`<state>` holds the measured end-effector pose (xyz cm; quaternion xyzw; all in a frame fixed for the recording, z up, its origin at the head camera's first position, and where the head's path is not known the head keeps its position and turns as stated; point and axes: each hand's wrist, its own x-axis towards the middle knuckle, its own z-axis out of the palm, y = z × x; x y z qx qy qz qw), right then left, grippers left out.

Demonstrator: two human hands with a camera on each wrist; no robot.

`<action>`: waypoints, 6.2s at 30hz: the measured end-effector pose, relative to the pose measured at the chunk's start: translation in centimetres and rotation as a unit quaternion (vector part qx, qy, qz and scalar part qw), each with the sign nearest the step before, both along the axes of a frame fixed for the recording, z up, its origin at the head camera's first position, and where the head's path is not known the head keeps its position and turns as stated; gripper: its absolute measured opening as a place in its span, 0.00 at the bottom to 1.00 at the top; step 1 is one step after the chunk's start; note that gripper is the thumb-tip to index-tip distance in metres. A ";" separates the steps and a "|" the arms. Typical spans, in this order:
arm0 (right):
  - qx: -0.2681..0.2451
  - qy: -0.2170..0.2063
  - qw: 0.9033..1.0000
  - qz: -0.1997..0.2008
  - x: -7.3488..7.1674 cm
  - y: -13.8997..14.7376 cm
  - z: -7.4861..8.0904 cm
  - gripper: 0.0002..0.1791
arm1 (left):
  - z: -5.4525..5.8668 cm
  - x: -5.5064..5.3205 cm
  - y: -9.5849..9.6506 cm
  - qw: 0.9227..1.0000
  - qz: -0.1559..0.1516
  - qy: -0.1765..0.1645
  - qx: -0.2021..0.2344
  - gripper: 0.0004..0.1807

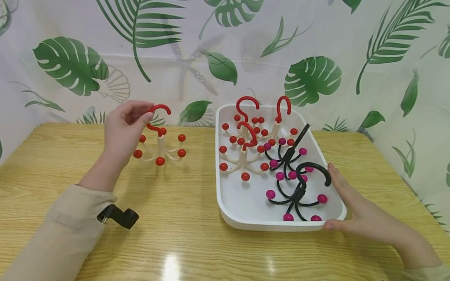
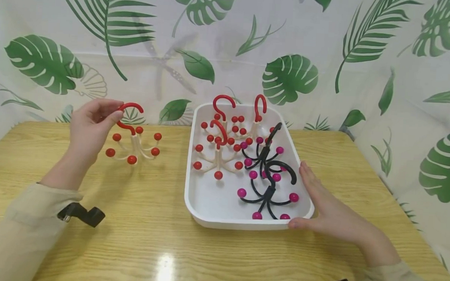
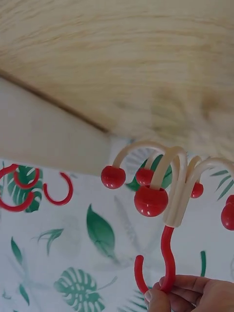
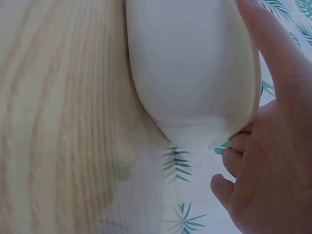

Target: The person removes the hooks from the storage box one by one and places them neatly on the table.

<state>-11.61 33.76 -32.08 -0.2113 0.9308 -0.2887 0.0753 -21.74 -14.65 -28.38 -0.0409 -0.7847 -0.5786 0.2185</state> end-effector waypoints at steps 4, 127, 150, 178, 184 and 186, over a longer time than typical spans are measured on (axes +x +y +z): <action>0.002 -0.002 1.000 -0.003 0.0 0.0 0.0 0.67 | -0.8 -1.0 -0.3 1.000 0.017 -0.012 0.017 0.15; 0.039 0.085 0.995 0.035 -0.3 0.4 -0.1 0.67 | -0.4 6.3 20.0 0.905 -0.408 -0.056 -0.108 0.34; 0.023 0.059 0.997 0.032 0.0 0.3 0.0 0.66 | -1.7 6.3 22.5 0.901 -0.427 -0.044 -0.060 0.15; -0.002 0.047 0.998 0.031 -0.1 0.4 -0.2 0.67 | 1.0 6.4 21.3 0.931 -0.365 0.011 -0.001 0.10; 0.004 0.041 0.999 0.025 0.0 0.3 0.0 0.66 | 2.9 6.5 19.9 0.937 -0.348 0.030 0.002 0.10; 0.006 0.034 0.999 0.023 0.0 0.2 0.1 0.66 | 3.4 6.6 19.4 0.939 -0.343 0.041 -0.003 0.10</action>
